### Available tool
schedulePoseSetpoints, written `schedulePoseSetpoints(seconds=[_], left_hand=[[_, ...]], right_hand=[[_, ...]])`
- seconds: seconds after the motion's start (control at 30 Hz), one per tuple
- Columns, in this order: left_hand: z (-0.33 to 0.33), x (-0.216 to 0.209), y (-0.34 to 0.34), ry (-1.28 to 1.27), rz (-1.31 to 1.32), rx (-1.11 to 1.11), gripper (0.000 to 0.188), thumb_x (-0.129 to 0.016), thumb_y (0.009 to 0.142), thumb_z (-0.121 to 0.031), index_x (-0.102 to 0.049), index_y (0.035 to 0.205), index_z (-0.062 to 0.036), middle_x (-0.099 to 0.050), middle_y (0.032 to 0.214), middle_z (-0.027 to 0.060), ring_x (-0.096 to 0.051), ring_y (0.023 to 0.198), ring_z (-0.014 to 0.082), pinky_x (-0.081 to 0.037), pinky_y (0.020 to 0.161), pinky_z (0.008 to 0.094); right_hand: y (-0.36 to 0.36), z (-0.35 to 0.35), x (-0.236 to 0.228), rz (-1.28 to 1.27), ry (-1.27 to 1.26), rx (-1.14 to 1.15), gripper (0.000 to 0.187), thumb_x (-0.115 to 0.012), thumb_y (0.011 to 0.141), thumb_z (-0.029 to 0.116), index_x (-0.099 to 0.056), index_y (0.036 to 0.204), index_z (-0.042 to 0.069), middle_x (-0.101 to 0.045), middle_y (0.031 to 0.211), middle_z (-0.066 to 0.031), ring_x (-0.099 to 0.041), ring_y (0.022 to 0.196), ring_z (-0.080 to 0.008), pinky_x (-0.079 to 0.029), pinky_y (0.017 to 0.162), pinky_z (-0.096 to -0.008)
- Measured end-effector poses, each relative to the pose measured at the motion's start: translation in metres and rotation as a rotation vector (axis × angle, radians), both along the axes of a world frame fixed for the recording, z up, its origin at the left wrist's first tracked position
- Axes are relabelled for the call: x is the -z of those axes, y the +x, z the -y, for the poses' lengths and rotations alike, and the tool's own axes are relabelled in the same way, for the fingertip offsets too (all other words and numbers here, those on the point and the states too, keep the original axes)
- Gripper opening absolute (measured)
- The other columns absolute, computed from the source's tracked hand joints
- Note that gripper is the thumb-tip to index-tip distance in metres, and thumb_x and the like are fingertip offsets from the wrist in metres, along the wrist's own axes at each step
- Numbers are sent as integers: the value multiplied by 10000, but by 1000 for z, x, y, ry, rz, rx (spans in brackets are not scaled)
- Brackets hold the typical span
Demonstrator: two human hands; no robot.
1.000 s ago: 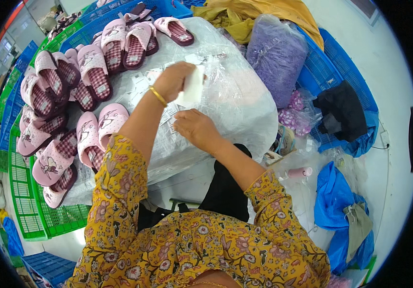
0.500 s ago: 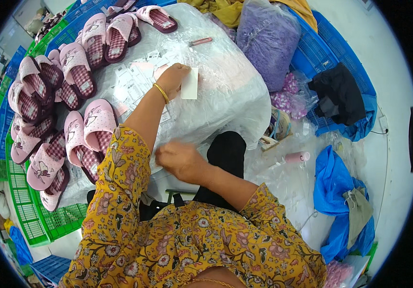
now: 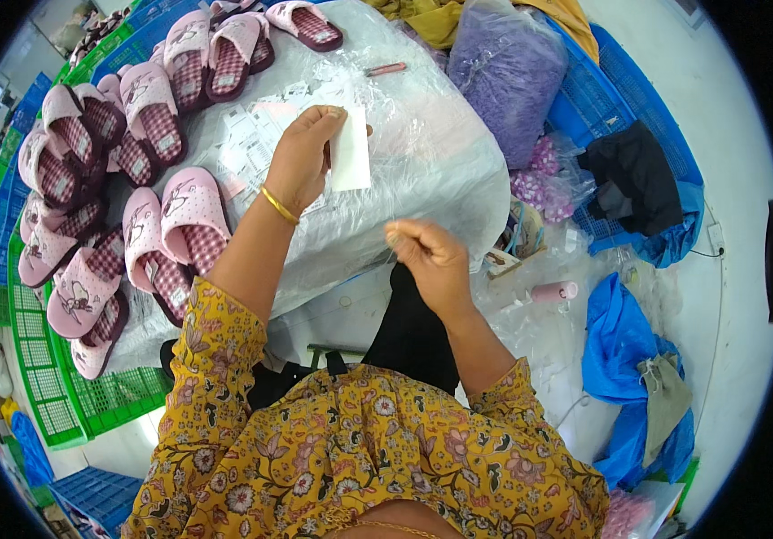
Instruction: The person sits on the floor and repeatedly picks up pairs of pink slippers, attaches small white labels to them by hand, and places them into a green crate. The process is repeated for multiple pairs.
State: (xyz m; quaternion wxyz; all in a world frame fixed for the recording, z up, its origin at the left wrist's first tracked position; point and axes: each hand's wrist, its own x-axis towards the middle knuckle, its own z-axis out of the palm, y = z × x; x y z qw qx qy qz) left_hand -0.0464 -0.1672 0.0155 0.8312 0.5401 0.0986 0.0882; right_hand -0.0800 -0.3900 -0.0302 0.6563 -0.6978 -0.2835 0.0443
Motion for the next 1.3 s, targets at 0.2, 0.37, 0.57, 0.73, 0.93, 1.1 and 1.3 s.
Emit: schedulePoseSetpoints(seconds=[0.2, 0.37, 0.57, 0.73, 0.93, 1.1, 1.3], left_hand=[[17, 13, -49, -228, -61, -37, 191, -491, 995, -188, -499, 1071, -12, -668, 952, 163, -654, 771, 200, -551, 680, 289], [28, 25, -73, -296, -81, -10, 211, -495, 992, -185, -528, 1047, 16, -663, 955, 162, -650, 788, 190, -549, 720, 295], [21, 29, -119, 458, 99, -227, 353, -534, 976, -267, -569, 1238, -32, -588, 1229, 58, -509, 1157, 153, -385, 1009, 338], [25, 24, -145, 551, 141, -121, 197, -621, 943, -126, -646, 1103, -15, -654, 1046, 28, -577, 970, 101, -469, 868, 266], [30, 25, -149, 610, 118, -237, 130, -633, 934, -90, -668, 1018, 2, -669, 909, 7, -585, 851, 66, -490, 765, 232], [32, 28, -149, 692, 121, -249, 125, -635, 931, -83, -673, 1004, 11, -677, 906, 21, -599, 848, 72, -494, 762, 233], [33, 27, -151, 709, 122, -232, 137, -633, 934, -90, -673, 1009, 18, -687, 911, 33, -612, 852, 75, -503, 756, 236]], right_hand=[[-5, -16, -8, 482, 69, 9, 183, -728, 806, -6, -685, 973, 51, -673, 1001, -73, -644, 791, -158, -520, 665, -258], [-13, -33, -14, 622, 35, -69, 167, -726, 794, -20, -684, 946, 34, -666, 1054, -88, -652, 809, -163, -530, 686, -259], [-26, -32, -30, 265, 38, -57, 101, -709, 823, -3, -677, 919, 7, -663, 1045, -104, -645, 807, -134, -530, 692, -252], [-33, -39, -29, 141, 29, -91, 58, -690, 859, 23, -675, 911, 0, -659, 1019, -107, -630, 773, -112, -516, 669, -246], [-42, -39, -38, -127, -33, -132, 257, -693, 875, 55, -605, 1111, 9, -658, 851, -44, -581, 711, -68, -487, 667, -222], [-38, -40, -29, -207, 25, -194, 409, -697, 872, 61, -508, 1227, -9, -652, 811, -24, -563, 693, -49, -473, 643, -212], [-36, -38, -31, -284, 28, -209, 376, -689, 871, 62, -520, 1198, -16, -648, 810, -23, -561, 697, -45, -467, 633, -206]])
